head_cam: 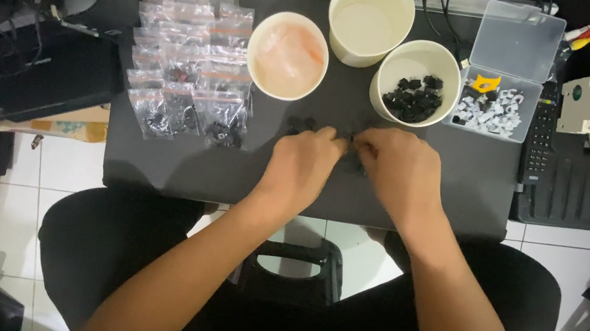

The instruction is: The person is sorting small electronic components from bowls and placing them into small plastic zip-lock bags.

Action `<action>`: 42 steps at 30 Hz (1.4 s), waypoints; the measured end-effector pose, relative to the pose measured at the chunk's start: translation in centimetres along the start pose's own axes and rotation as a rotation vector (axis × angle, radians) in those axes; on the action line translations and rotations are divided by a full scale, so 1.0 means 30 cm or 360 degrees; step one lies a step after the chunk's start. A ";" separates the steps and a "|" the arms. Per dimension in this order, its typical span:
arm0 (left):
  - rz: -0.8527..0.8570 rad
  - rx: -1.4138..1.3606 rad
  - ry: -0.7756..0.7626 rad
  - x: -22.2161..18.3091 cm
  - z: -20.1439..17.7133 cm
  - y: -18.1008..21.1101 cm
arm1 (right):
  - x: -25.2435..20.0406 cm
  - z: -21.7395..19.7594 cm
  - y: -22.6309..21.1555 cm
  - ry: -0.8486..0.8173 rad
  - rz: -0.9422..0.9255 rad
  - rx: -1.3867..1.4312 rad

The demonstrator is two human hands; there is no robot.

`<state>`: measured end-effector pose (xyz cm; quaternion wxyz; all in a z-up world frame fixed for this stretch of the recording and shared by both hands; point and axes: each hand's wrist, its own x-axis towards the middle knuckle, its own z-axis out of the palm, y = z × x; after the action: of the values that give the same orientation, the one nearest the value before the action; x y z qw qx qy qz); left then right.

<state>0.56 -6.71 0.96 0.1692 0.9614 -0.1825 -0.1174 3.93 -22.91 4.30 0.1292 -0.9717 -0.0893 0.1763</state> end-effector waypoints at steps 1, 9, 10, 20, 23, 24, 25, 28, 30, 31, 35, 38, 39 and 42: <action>-0.0006 -0.0003 0.0002 -0.009 0.005 0.000 | -0.001 -0.004 -0.001 -0.0003 -0.0006 -0.0003; -0.0072 -0.0185 -0.0078 -0.088 -0.033 -0.035 | -0.004 -0.043 -0.036 -0.0078 0.0016 0.0036; -0.0063 -0.0184 -0.0078 -0.095 -0.043 -0.039 | -0.002 -0.038 -0.035 -0.0072 0.0024 0.0036; -0.0277 -0.0289 -0.0085 -0.169 -0.072 -0.096 | -0.019 0.013 -0.066 -0.0073 -0.0170 -0.0061; -0.0404 -0.0595 -0.0077 -0.178 -0.105 -0.096 | -0.031 0.025 -0.093 -0.0046 -0.0232 0.0009; -0.0478 -0.0741 -0.0047 -0.180 -0.123 -0.093 | -0.036 0.025 -0.105 -0.0025 -0.0258 0.0063; -0.0482 -0.0741 -0.0048 -0.187 -0.104 -0.111 | -0.037 0.046 -0.106 -0.0029 -0.0260 0.0064; -0.0341 -0.0212 -0.0008 -0.191 -0.039 -0.164 | -0.033 0.091 -0.102 0.0077 -0.0389 0.0126; -0.0320 -0.0410 0.0077 -0.192 0.014 -0.203 | -0.025 0.108 -0.103 0.0144 -0.0373 0.0139; -0.0329 -0.0413 0.0080 -0.195 0.011 -0.201 | -0.028 0.114 -0.105 0.0139 -0.0381 0.0137; -0.0269 -0.0196 0.0166 -0.184 0.024 -0.217 | -0.026 0.120 -0.109 0.0171 -0.0374 0.0136; -0.0244 -0.0104 0.0203 -0.182 0.036 -0.220 | -0.034 0.122 -0.108 0.0139 -0.0365 0.0136; -0.0256 -0.0091 0.0212 -0.178 0.035 -0.218 | -0.034 0.121 -0.107 0.0133 -0.0368 0.0112; -0.0230 -0.0148 0.0231 -0.177 0.026 -0.212 | -0.028 0.141 -0.095 0.0220 -0.0412 0.0108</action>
<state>-2.50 0.72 -1.23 0.2175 0.9691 -0.0943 -0.0677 1.25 -19.46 1.53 0.1894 -0.9570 -0.1987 0.0938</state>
